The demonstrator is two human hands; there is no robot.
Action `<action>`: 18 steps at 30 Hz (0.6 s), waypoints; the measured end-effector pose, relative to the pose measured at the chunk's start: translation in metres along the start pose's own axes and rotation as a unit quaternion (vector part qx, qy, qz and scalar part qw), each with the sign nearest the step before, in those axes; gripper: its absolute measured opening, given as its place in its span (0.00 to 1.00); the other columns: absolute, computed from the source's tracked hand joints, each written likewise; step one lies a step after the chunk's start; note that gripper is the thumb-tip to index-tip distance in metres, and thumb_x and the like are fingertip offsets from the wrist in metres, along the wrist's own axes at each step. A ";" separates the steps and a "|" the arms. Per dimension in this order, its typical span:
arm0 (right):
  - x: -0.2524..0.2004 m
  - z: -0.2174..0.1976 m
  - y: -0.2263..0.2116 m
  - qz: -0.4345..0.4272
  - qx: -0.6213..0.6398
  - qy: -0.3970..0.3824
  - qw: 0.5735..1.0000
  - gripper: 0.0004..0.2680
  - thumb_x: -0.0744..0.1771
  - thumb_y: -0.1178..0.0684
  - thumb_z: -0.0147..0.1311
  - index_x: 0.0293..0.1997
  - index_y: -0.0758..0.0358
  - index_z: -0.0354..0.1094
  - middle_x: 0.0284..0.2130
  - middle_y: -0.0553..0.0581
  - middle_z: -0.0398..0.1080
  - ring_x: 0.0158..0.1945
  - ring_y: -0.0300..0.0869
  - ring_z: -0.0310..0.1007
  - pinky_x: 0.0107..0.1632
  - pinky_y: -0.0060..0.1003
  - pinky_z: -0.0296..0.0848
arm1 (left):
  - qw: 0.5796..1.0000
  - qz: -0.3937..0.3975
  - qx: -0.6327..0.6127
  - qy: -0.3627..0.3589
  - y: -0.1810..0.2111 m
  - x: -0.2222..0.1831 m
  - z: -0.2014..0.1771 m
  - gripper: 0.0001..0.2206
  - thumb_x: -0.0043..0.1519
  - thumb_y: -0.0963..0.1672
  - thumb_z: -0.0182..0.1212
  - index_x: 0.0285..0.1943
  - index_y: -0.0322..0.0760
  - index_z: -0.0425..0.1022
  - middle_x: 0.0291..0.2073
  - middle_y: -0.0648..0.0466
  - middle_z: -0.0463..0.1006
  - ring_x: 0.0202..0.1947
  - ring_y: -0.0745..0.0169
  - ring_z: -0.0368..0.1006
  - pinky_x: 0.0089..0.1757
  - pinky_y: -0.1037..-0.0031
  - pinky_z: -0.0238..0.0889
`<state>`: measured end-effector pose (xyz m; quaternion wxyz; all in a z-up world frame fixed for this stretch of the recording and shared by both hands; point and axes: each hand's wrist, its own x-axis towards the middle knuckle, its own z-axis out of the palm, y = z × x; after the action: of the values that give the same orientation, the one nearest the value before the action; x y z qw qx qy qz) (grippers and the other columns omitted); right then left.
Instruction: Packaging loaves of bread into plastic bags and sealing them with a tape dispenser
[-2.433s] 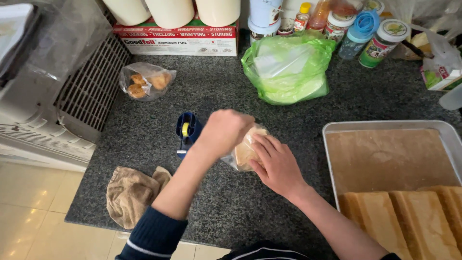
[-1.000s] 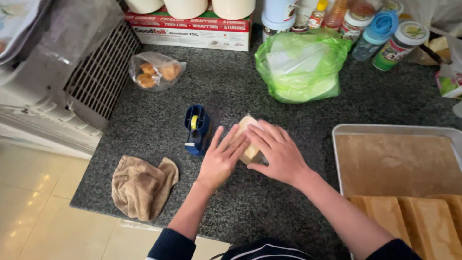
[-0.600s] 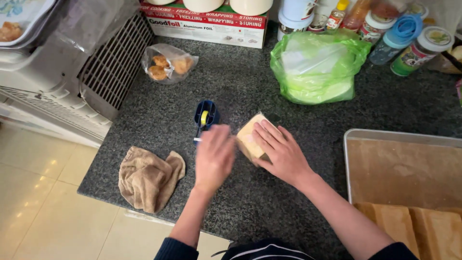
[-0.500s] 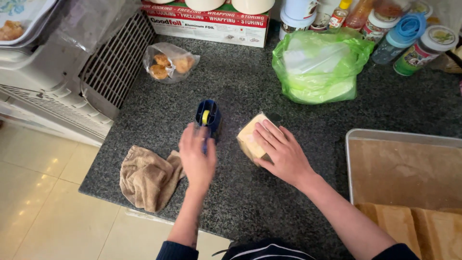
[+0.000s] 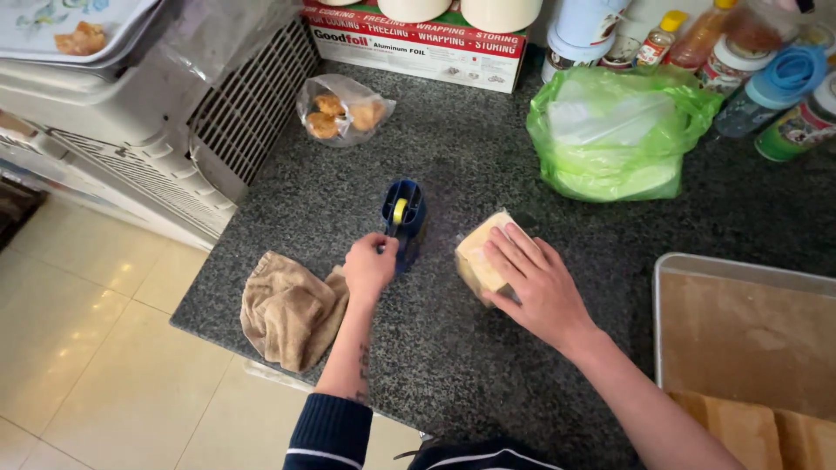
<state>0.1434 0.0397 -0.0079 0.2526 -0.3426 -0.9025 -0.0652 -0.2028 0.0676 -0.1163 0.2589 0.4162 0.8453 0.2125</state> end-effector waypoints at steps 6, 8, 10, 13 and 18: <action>-0.003 0.002 0.003 0.008 0.008 -0.015 1.000 0.30 0.69 0.33 0.63 0.81 0.52 0.65 0.81 0.54 0.63 0.87 0.49 0.54 0.77 0.58 0.62 | 0.988 -0.106 -0.112 0.026 -0.022 0.020 0.028 0.12 0.57 0.63 0.72 0.45 0.79 0.91 0.39 0.62 0.91 0.51 0.46 0.87 0.52 0.59 0.79; -0.002 0.001 0.004 0.003 0.006 -0.015 1.000 0.30 0.69 0.33 0.63 0.81 0.53 0.65 0.81 0.54 0.64 0.86 0.49 0.54 0.77 0.58 0.63 | 0.978 -0.131 -0.160 0.016 -0.030 0.023 0.037 0.13 0.57 0.62 0.74 0.47 0.76 0.91 0.39 0.64 0.91 0.49 0.50 0.87 0.53 0.64 0.78; -0.004 0.002 0.003 0.007 0.004 -0.014 1.000 0.30 0.68 0.33 0.63 0.81 0.52 0.65 0.81 0.53 0.63 0.87 0.48 0.54 0.77 0.58 0.63 | 0.961 -0.117 -0.250 0.027 -0.033 0.016 0.041 0.10 0.59 0.57 0.76 0.46 0.65 0.92 0.33 0.58 0.88 0.36 0.57 0.83 0.40 0.71 0.76; -0.005 0.003 0.004 0.013 0.000 -0.014 1.000 0.31 0.68 0.32 0.63 0.81 0.51 0.65 0.81 0.52 0.63 0.87 0.47 0.55 0.78 0.57 0.62 | 0.912 -0.095 -0.398 0.028 -0.020 -0.013 0.032 0.08 0.65 0.50 0.75 0.42 0.45 0.92 0.26 0.54 0.79 0.22 0.68 0.74 0.26 0.81 0.68; -0.005 0.003 0.004 0.010 -0.005 -0.011 1.000 0.31 0.67 0.32 0.64 0.80 0.50 0.66 0.81 0.51 0.64 0.86 0.47 0.55 0.78 0.56 0.63 | 0.872 -0.066 -0.484 0.027 -0.029 -0.032 0.047 0.10 0.71 0.46 0.68 0.38 0.38 0.84 0.37 0.51 0.80 0.33 0.71 0.70 0.34 0.85 0.68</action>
<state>0.1474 0.0405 -0.0132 0.2413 -0.3531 -0.9017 -0.0630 -0.1741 0.0324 -0.1611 0.4180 0.1764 0.6689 0.5888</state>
